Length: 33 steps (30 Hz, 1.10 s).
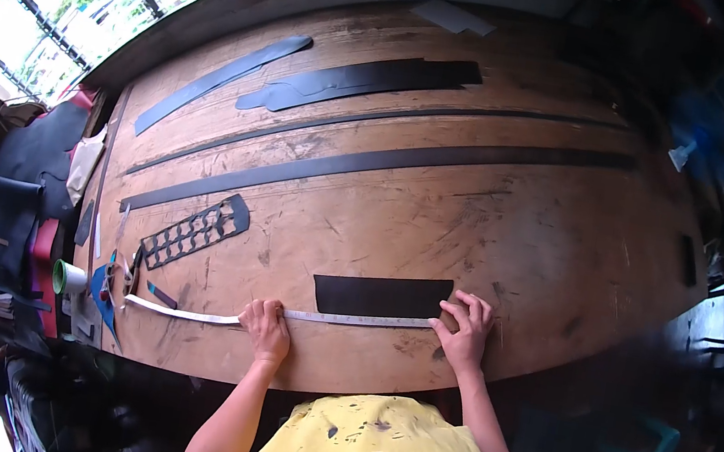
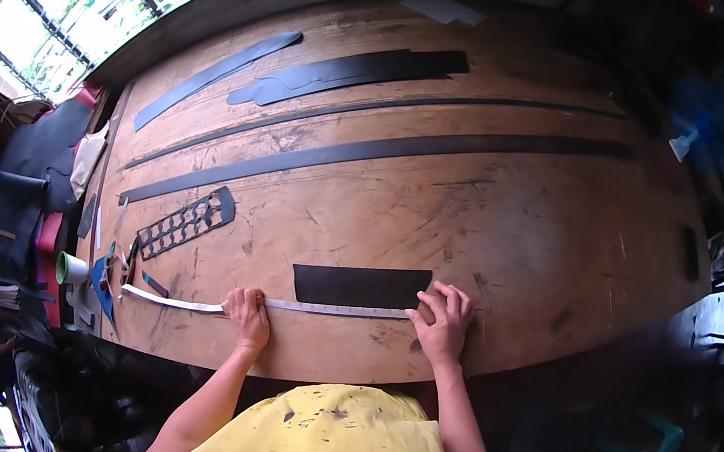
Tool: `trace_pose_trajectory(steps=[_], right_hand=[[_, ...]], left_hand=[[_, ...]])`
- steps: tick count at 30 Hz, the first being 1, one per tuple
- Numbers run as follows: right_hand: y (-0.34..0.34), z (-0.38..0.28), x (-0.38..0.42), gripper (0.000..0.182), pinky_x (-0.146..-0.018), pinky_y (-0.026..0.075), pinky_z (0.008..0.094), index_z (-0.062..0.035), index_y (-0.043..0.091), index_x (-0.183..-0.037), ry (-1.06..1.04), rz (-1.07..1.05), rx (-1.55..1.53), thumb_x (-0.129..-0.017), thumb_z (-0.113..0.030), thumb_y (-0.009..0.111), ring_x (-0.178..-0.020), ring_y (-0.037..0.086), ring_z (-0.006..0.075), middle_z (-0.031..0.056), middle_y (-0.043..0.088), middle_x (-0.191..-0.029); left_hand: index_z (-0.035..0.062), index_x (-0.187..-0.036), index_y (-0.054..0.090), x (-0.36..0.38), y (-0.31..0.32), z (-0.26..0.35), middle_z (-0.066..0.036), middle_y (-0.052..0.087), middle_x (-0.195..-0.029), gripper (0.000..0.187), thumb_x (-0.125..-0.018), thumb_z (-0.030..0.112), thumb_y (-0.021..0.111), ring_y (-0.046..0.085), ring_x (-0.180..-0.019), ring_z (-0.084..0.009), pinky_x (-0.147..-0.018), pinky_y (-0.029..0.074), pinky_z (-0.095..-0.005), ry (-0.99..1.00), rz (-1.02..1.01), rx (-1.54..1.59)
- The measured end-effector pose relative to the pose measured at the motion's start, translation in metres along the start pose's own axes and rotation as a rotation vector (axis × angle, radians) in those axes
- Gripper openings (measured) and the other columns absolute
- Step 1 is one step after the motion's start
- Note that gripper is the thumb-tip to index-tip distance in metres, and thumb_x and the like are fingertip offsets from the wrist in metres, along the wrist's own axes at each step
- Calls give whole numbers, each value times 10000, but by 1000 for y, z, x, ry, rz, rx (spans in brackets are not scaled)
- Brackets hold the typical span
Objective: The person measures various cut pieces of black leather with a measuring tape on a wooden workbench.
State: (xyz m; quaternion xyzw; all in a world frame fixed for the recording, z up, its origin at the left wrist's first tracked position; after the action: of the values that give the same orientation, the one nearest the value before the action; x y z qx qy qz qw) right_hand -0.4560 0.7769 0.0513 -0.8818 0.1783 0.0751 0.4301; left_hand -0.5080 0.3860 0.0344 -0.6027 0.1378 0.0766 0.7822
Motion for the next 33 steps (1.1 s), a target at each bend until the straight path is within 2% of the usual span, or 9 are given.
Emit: trace_pose_trajectory(steps=[6,16,19,22,26,33], right_hand=[[0,-1,1,391,-1056,432,437,-117,748,-1019,-5,18,-27,-653,-146,881,-1222,490,302,56,598,-1259],[2,-2,4,398,-1071,412,448,-121,741,-1026,9,21,-7,-652,-133,877,-1232,492,303,58,594,-1264],[6,-2,3,404,-1087,404,451,-116,737,-1037,14,31,-2,-656,-113,870,-1252,484,312,65,591,-1286],[8,-3,8,419,-1111,391,456,-104,728,-1053,23,34,-4,-656,-78,860,-1285,469,327,76,585,-1319],[11,1,9,429,-1107,396,454,-95,726,-1049,22,33,-3,-643,-66,863,-1280,472,325,78,594,-1314],[11,1,6,424,-1105,395,444,-93,728,-1035,31,18,1,-636,-62,865,-1268,478,321,80,598,-1302]], left_hand=[[145,-1012,566,2,0,-1,-96,524,-995,136,-885,100,589,498,-1019,-307,-885,340,-453,-15,2,-40],[150,-1028,572,2,-1,-3,-91,529,-1018,145,-888,121,596,489,-1044,-297,-919,335,-449,-24,-10,2],[148,-1023,576,2,1,-5,-96,525,-1034,158,-871,126,614,479,-1070,-311,-957,326,-478,-38,-32,39],[157,-1026,575,3,-1,-5,-102,516,-1011,158,-878,113,607,473,-1067,-327,-929,327,-480,-30,15,97],[156,-1044,578,5,2,-11,-86,524,-1044,171,-882,138,628,477,-1100,-310,-967,321,-494,-43,1,137],[155,-1033,598,2,-7,-11,-66,532,-1026,172,-871,130,649,487,-1087,-284,-959,325,-472,-44,25,184]])
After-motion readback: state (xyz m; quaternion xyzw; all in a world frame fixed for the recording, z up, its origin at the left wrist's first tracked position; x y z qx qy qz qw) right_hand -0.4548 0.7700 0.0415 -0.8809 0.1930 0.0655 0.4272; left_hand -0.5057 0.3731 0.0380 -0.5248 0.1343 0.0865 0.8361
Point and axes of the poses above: each hand's wrist, its own x-axis away from the middle knuckle, its own y-axis out of the palm, z = x × y, the point moved 7 cm from there along -x, towards the middle knuckle
